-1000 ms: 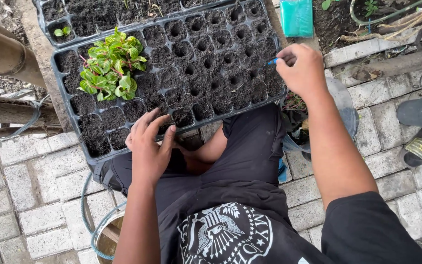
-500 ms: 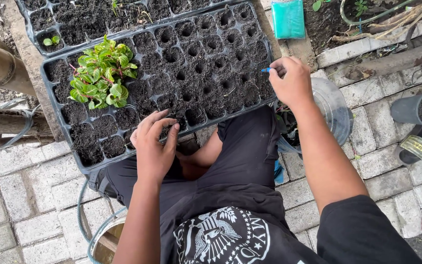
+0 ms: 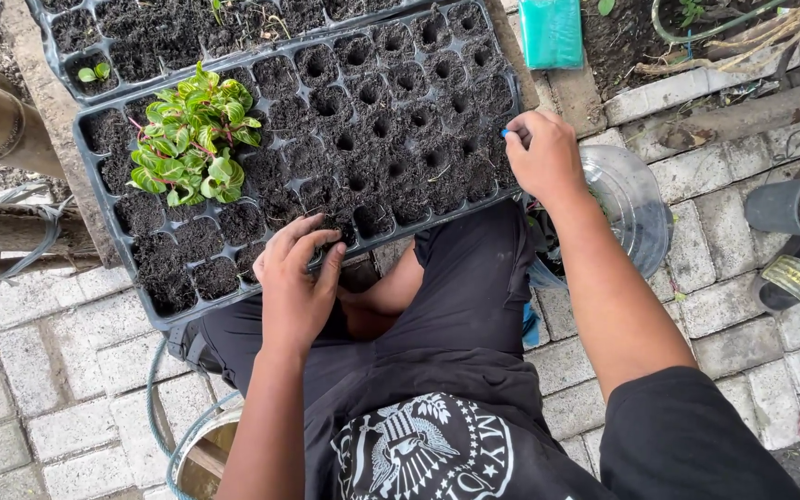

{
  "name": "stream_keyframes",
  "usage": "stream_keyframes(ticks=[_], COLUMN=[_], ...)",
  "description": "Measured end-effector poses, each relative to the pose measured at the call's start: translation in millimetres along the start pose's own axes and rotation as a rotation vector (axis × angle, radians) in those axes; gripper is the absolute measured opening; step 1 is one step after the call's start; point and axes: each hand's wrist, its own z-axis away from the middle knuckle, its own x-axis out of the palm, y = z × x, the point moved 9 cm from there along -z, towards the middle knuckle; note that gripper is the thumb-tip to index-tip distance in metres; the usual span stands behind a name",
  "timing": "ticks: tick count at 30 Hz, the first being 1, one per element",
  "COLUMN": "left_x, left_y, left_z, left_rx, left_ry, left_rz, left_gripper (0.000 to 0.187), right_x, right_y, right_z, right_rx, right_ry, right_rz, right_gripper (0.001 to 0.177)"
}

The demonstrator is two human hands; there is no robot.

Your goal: Using a small tool to poke holes in soil-filled seedling trays and then covering them with soil.

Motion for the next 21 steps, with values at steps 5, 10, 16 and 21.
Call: stream_keyframes(ticks=[5,10,16,21], left_x=[-1.4,-5.4,-6.2,-9.5], left_y=[-3.6,-6.3,-2.9,-8.9], left_z=[1.1,1.7,5.4,6.9], left_rx=[0.003,-0.008,0.023,0.014], left_ry=[0.008,0.021,0.032,0.037], left_rz=[-0.004,0.004,0.005,-0.008], left_gripper=[0.011,0.012,0.011,0.011], right_x=[0.0,-2.4,-2.4,2.9], right_y=[-11.0,-5.3,-21.0,-1.1], right_z=[0.6,-3.5,-6.3,-5.0], right_rx=[-0.020,0.000,-0.033,0.071], right_ry=[-0.034,-0.079,-0.077,-0.176], right_rz=[-0.014,-0.001,0.016,0.052], right_gripper=[0.009,0.010,0.010,0.013])
